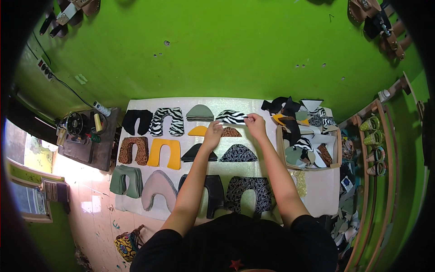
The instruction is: Sorting and organizing various patterned and colored shoe upper components into a box.
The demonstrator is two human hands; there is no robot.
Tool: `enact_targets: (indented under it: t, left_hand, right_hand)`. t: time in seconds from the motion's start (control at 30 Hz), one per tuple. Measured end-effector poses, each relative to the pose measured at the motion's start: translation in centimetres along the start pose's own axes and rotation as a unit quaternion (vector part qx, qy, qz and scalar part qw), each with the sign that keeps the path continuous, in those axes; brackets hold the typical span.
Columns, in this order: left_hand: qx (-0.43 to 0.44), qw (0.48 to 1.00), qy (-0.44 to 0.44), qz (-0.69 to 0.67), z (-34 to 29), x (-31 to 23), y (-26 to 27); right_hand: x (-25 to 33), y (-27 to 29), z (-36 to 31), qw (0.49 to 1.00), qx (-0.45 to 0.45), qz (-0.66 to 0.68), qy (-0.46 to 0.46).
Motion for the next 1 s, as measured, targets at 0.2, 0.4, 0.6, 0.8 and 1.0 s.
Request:
enact_targets:
  t: [0.2, 0.4, 0.6, 0.8, 1.0]
  left_hand:
    - [-0.046, 0.998, 0.05, 0.006, 1.5, 1.3, -1.5]
    - [-0.028, 0.993, 0.115, 0.001, 2.4, 2.1, -2.4]
    - [-0.06, 0.989, 0.107, -0.088, 4.3, 4.5, -3.1]
    - [-0.043, 0.987, 0.07, -0.137, 5.4, 6.5, -3.7]
    - [-0.05, 0.99, 0.099, -0.091, 5.3, 6.5, -3.6]
  right_hand:
    - [-3.3, -2.4, 4.2, 1.0, -0.023, -0.006, 0.003]
    - [-3.7, -4.5, 4.3, 0.997, -0.024, -0.079, 0.001]
    - [-3.1, -4.7, 3.6, 0.979, -0.035, -0.193, 0.053]
    - [-3.2, -4.7, 3.1, 0.975, -0.043, -0.199, 0.086]
    - [-4.2, -4.6, 3.6, 0.982, -0.006, -0.174, 0.067]
Point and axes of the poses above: each hand's wrist, its own z-axis towards the middle knuckle, its own y-axis out of the back of the hand, x = y × z, the point moved 2 cm from there along z, towards the middle knuckle, and after that the axes turned 13 degrees about z, right-handed, at the moved point
